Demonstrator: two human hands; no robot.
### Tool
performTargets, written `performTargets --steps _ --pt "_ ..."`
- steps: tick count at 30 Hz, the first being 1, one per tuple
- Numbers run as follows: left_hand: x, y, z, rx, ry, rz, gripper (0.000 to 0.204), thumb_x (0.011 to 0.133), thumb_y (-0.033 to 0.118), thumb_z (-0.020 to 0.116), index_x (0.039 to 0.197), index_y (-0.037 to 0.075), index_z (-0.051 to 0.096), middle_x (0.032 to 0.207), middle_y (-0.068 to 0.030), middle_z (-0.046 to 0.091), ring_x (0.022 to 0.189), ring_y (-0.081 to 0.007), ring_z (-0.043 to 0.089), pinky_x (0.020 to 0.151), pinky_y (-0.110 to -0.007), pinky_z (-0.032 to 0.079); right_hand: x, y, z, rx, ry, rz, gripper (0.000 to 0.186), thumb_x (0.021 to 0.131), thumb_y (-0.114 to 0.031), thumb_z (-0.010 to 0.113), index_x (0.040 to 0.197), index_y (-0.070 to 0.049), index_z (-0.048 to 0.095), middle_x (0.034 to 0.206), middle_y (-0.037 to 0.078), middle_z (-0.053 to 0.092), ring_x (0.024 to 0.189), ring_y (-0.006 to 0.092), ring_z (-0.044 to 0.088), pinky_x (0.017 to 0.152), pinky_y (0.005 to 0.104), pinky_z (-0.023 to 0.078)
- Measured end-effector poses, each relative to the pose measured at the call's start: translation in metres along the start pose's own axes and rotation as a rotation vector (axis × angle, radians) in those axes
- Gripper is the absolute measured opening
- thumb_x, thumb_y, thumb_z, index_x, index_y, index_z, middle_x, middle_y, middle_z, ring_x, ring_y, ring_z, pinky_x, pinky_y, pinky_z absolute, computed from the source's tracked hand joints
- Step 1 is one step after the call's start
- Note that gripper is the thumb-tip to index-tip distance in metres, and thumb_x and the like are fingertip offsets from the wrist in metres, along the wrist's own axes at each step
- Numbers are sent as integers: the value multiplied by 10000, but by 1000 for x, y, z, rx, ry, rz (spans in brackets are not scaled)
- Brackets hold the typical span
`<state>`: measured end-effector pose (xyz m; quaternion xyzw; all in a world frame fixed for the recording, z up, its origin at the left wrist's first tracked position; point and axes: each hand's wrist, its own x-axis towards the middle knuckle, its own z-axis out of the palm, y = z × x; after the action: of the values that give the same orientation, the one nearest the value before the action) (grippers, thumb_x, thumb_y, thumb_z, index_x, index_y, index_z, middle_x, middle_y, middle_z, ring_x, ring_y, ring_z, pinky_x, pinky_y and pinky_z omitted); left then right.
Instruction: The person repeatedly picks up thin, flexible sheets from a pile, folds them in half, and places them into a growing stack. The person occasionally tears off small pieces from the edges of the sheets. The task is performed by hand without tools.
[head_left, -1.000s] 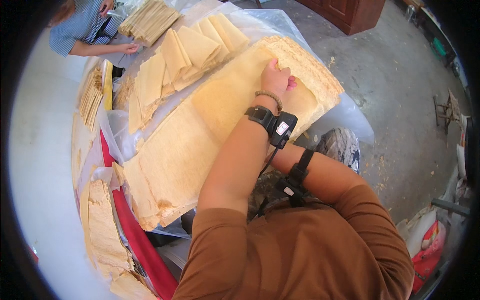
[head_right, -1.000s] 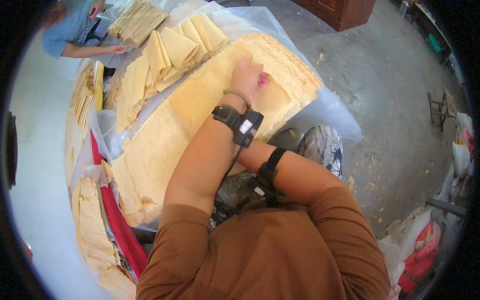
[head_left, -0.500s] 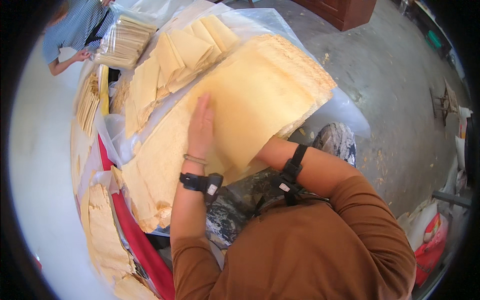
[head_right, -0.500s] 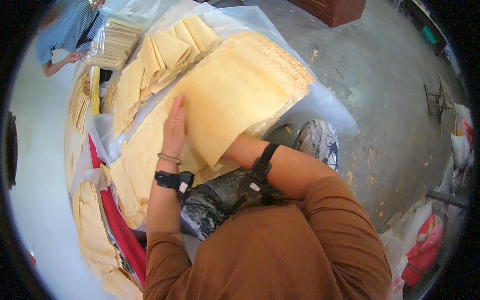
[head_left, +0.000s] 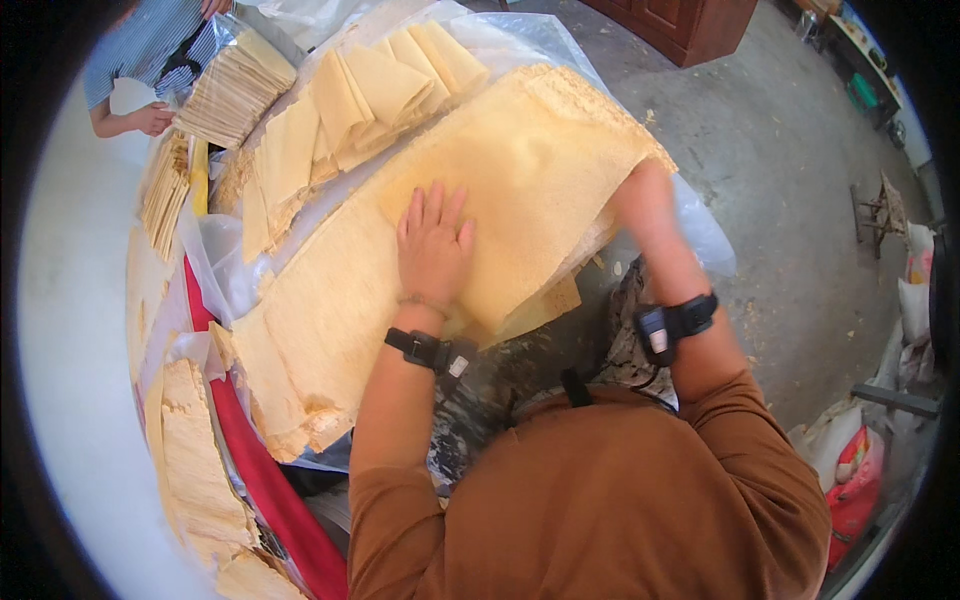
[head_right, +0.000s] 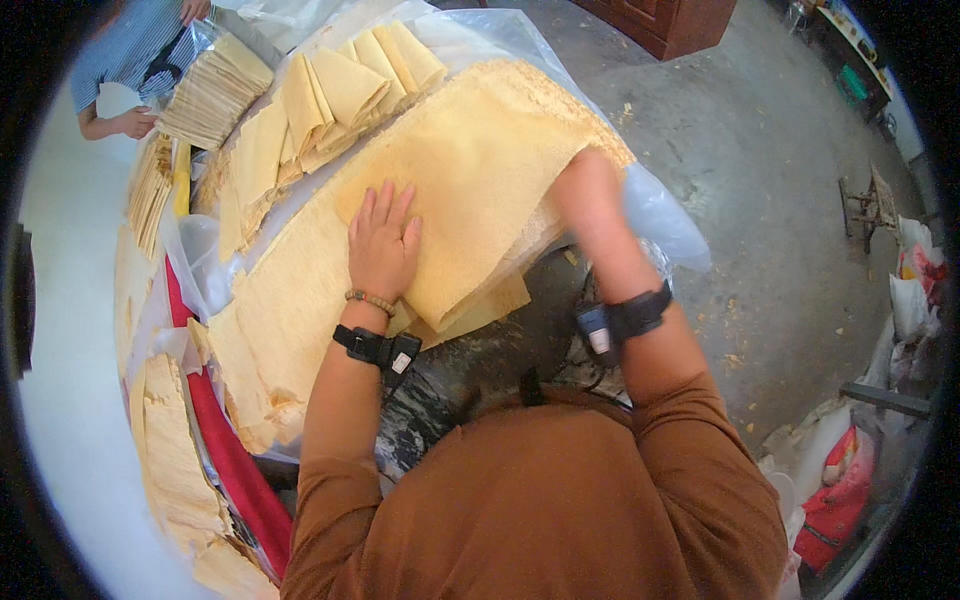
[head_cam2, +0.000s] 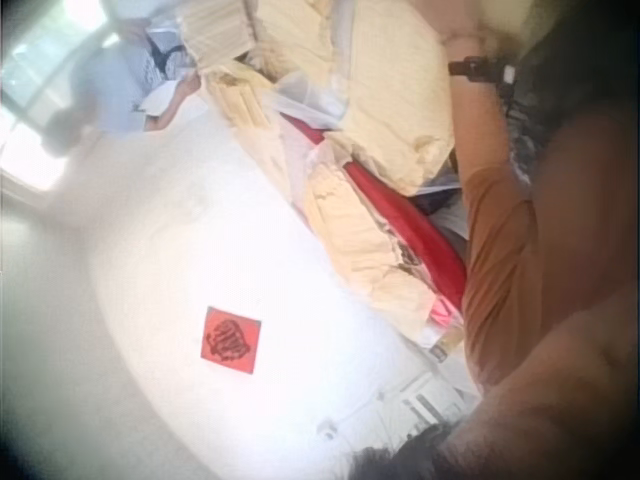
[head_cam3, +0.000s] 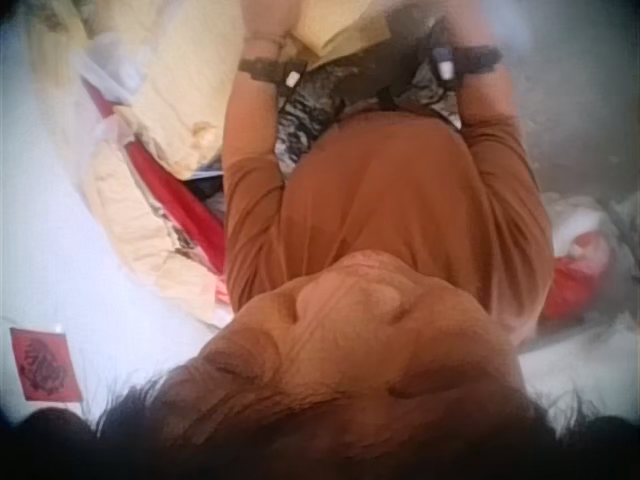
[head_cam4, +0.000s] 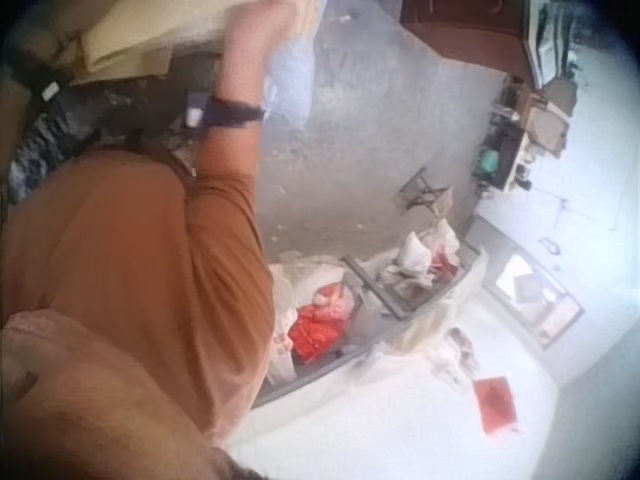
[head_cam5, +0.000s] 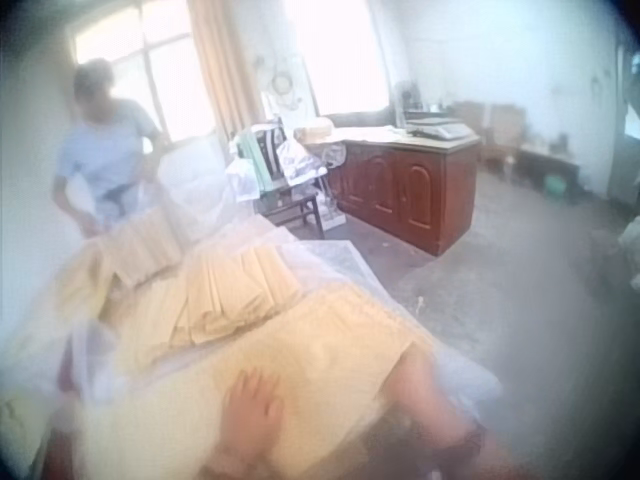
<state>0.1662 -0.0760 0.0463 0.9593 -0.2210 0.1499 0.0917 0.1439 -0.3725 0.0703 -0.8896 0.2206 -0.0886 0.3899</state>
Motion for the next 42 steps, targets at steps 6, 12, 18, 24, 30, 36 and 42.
performTargets --steps 6,12,18,24,30,36,42 --pt "1 1 0 55 -16 18 457 1022 337 543 1467 237 582 1594 -119 450 1479 -371 373 1204 -478 282 -27 -21 -46 90 468 -716 275 946 -191 651 1205 -148 735 1280 140 688 1207 351 634 1026 448 501" --pt "-10 5 -22 62 75 34 445 974 303 644 1396 162 629 1522 -188 501 1406 -393 445 1147 -506 356 -52 -29 39 -357 -206 -786 434 968 -371 633 1382 -244 639 1545 109 494 1454 361 410 1179 609 284" --pt "-69 19 -54 -453 -122 -818 515 970 283 707 1338 -43 554 863 -126 718 678 -209 686 621 -329 550 -49 -15 50 -334 -98 -877 455 976 -416 603 1403 -258 624 1541 95 501 1438 387 419 1159 619 302" --pt "-62 46 -27 -985 137 -794 571 921 219 758 1363 -59 528 952 -117 730 817 -166 696 680 -309 552 -46 -21 51 -329 -147 -791 427 973 -398 616 1362 -223 650 1497 111 537 1407 361 457 1161 603 303" --pt "-60 3 -43 -1433 163 -670 470 938 79 742 1346 -60 556 1169 -122 716 1006 -173 695 871 -292 570 -66 0 -1 301 -102 -739 259 946 -250 689 1158 -112 744 1145 121 725 1050 277 700 929 450 545" --pt "-82 -146 -117 -916 -176 -760 569 929 97 751 1431 -48 526 1128 -104 734 963 -162 705 849 -280 577 -117 52 -32 645 -929 265 480 1027 -468 595 1154 -19 707 1008 91 739 852 161 698 770 316 561" --pt "-90 -188 -115 -22 -197 -518 598 895 128 761 1450 55 553 1055 -123 729 934 -239 706 873 -339 565 -134 33 16 706 -1145 318 681 993 -625 551 1295 -19 627 1200 156 707 980 224 706 836 343 555"
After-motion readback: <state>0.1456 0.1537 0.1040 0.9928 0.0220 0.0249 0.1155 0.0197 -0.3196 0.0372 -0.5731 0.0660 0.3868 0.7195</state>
